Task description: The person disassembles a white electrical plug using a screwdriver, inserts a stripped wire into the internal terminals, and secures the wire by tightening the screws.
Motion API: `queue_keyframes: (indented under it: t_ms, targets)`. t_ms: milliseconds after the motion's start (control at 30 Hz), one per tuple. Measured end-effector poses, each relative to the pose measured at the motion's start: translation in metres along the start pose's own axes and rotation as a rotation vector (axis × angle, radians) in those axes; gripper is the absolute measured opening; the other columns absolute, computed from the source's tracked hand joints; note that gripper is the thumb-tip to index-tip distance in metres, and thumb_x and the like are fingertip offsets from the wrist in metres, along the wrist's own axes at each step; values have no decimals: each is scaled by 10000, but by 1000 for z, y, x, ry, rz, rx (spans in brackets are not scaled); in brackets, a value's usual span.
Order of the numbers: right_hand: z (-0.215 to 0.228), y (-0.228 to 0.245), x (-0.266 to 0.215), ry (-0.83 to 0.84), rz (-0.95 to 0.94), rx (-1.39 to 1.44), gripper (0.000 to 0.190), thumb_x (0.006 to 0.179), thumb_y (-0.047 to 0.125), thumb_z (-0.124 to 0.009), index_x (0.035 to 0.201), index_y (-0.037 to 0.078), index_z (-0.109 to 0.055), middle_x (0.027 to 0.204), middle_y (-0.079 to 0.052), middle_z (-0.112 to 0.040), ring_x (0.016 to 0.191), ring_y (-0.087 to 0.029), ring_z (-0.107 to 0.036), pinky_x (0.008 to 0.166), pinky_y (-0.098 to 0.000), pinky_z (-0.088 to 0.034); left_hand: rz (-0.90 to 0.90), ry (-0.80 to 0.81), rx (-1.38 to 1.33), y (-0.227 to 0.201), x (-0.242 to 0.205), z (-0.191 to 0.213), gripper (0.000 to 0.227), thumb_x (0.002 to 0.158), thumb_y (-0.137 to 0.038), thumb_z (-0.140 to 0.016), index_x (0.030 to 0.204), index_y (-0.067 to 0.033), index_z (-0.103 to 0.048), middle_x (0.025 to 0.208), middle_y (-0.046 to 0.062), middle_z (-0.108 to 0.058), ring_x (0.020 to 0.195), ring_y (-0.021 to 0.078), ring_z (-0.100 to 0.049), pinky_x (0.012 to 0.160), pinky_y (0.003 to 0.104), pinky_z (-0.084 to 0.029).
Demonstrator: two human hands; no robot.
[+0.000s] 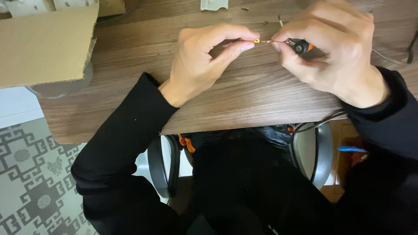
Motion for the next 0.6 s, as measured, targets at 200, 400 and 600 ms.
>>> queue_keyframes:
  t_ms: [200, 400, 600]
  targets:
    - [-1, 0, 0, -19, 63, 4, 129, 1335, -84, -920, 1206, -82, -925, 1144, -226, -892, 970, -379, -784, 874, -502, -572, -41, -1, 44, -6, 2, 1, 117, 1192, -29, -854, 1310, -31, -849, 1243, 115, -912, 1138, 224, -904, 1007, 291, -722]
    - [-3, -1, -2, -6, 60, -15, 107, 1358, -31, -904, 1252, -44, -909, 1136, -209, -849, 940, -394, -736, 895, -534, -545, -135, -20, 108, -3, -2, -1, 145, 1189, -6, -886, 1318, -50, -839, 1266, 98, -909, 1136, 234, -905, 1020, 335, -704]
    - [-6, -3, -6, -22, 81, -72, 135, 1367, -31, -937, 1234, -27, -913, 1130, -187, -849, 925, -353, -730, 851, -500, -557, -198, -24, 200, -4, -5, -4, 143, 1208, -28, -872, 1335, -69, -822, 1256, 78, -915, 1117, 239, -918, 969, 331, -717]
Point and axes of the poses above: each hand's wrist, its own x-axis towards the middle knuckle, its own z-axis out of the back of the hand, y = z × x, the point moved 7 cm from there along x, towards the middle knuckle
